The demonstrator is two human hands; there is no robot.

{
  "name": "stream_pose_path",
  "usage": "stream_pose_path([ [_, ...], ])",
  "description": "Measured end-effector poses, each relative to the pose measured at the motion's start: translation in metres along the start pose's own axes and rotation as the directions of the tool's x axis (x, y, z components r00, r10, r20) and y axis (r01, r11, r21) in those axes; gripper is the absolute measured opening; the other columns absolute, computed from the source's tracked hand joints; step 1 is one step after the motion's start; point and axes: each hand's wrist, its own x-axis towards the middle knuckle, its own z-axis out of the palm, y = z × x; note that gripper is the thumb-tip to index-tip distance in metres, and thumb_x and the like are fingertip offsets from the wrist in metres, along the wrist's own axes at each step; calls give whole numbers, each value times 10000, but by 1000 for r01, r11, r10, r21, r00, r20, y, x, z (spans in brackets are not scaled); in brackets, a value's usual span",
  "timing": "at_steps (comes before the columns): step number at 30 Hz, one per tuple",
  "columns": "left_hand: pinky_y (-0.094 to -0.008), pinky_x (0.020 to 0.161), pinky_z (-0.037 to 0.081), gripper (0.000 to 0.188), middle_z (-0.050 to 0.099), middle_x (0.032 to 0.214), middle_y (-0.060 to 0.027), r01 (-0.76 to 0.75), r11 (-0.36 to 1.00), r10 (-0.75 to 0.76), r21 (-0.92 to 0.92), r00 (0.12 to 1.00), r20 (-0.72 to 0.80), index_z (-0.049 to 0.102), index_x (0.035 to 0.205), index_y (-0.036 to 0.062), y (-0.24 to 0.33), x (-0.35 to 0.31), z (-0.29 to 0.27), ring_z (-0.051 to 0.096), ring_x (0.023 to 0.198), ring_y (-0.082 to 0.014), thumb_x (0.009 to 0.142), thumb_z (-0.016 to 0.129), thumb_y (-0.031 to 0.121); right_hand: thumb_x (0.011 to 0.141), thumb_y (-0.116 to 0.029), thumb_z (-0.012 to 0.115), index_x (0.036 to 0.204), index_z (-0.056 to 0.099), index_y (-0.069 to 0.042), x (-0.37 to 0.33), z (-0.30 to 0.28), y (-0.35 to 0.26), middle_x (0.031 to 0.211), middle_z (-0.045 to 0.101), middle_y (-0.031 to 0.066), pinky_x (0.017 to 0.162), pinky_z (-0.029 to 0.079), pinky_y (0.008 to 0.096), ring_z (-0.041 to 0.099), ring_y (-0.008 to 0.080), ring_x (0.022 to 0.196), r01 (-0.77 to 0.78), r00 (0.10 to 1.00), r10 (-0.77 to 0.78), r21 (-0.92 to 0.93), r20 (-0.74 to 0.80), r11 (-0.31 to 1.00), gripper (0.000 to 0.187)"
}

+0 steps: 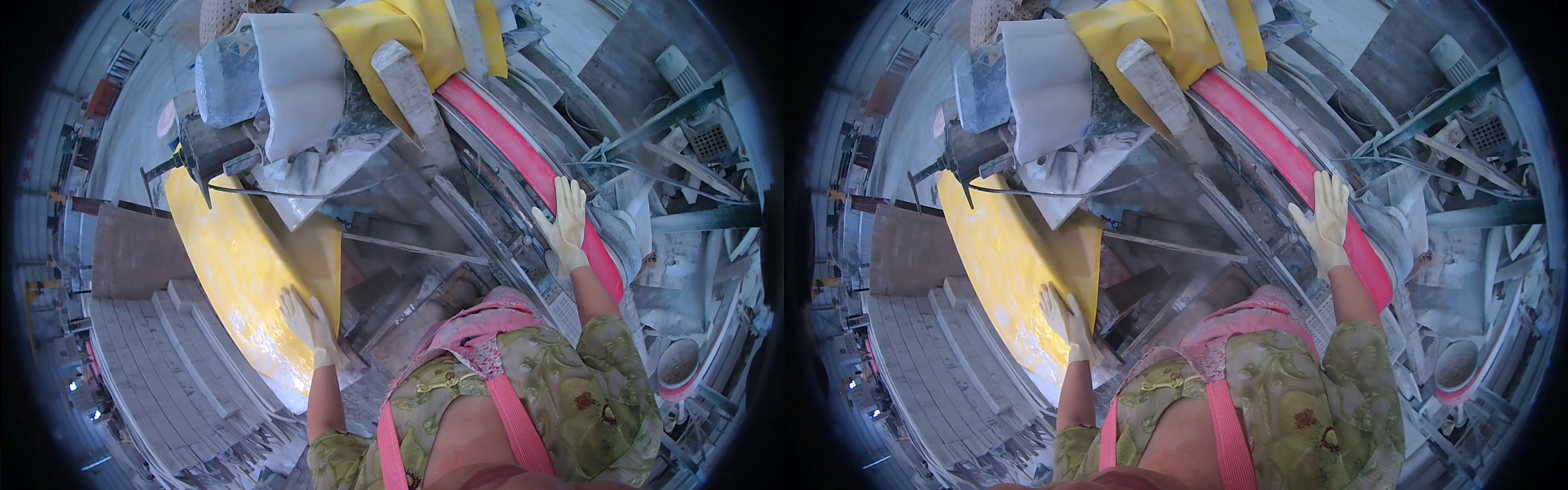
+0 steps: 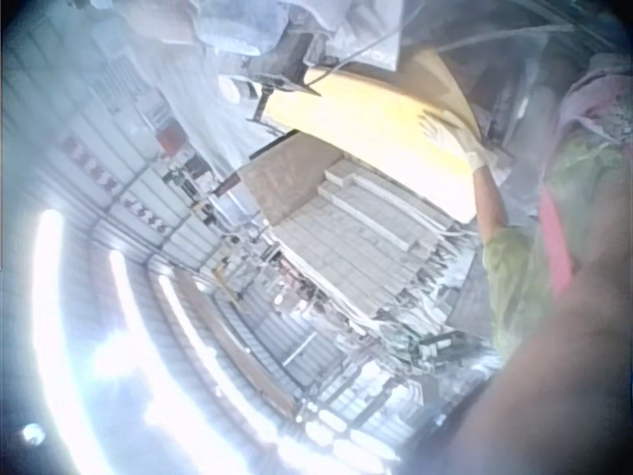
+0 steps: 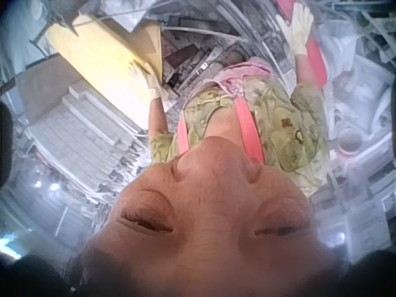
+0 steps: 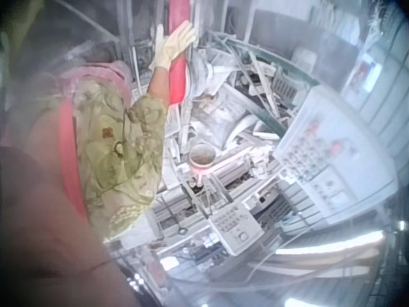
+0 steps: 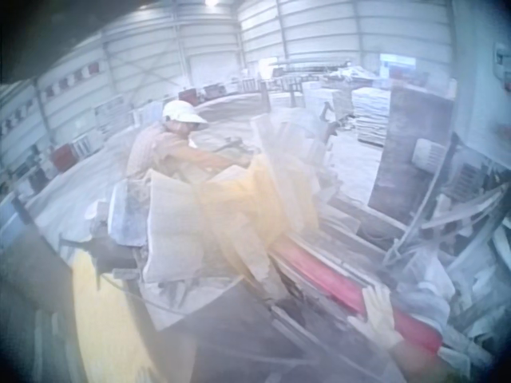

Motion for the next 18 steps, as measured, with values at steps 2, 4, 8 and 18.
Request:
stream_pose_path([
  [2,-490,1250,191,590,396,1568,-265,-3,1000,3,-11,1000,-11,439,1499,-27,1,0,-1,323,1481,-417,1013,492,303,840,-450,742,1506,392,28,0,1,0,1529,431,208,1227,198,551,310,413,1464,-3,1000,3,3,2,1000,891],
  [4,-490,1250,192,589,398,1565,-266,-2,1000,1,-6,1000,-4,441,1496,-29,2,0,-2,324,1479,-421,1012,493,302,841,-453,740,1507,392,28,-1,1,1,1530,431,208,1227,196,551,307,414,1467,-7,1000,7,12,-5,1000,892],
  [8,-490,1250,192,589,398,1563,-269,-9,1000,9,-3,1000,-9,440,1493,-36,1,1,-1,322,1478,-427,1009,493,294,846,-458,734,1516,387,21,-1,3,2,1537,426,210,1232,188,549,295,415,1477,-12,1000,12,7,6,1000,893],
  [18,-504,1250,190,605,409,1551,-273,8,1000,-8,5,1000,-2,448,1476,-49,3,1,-3,334,1468,-430,969,538,269,831,-435,747,1535,364,16,-1,1,0,1554,405,225,1239,184,534,293,418,1481,-29,999,28,42,24,999,920],
])
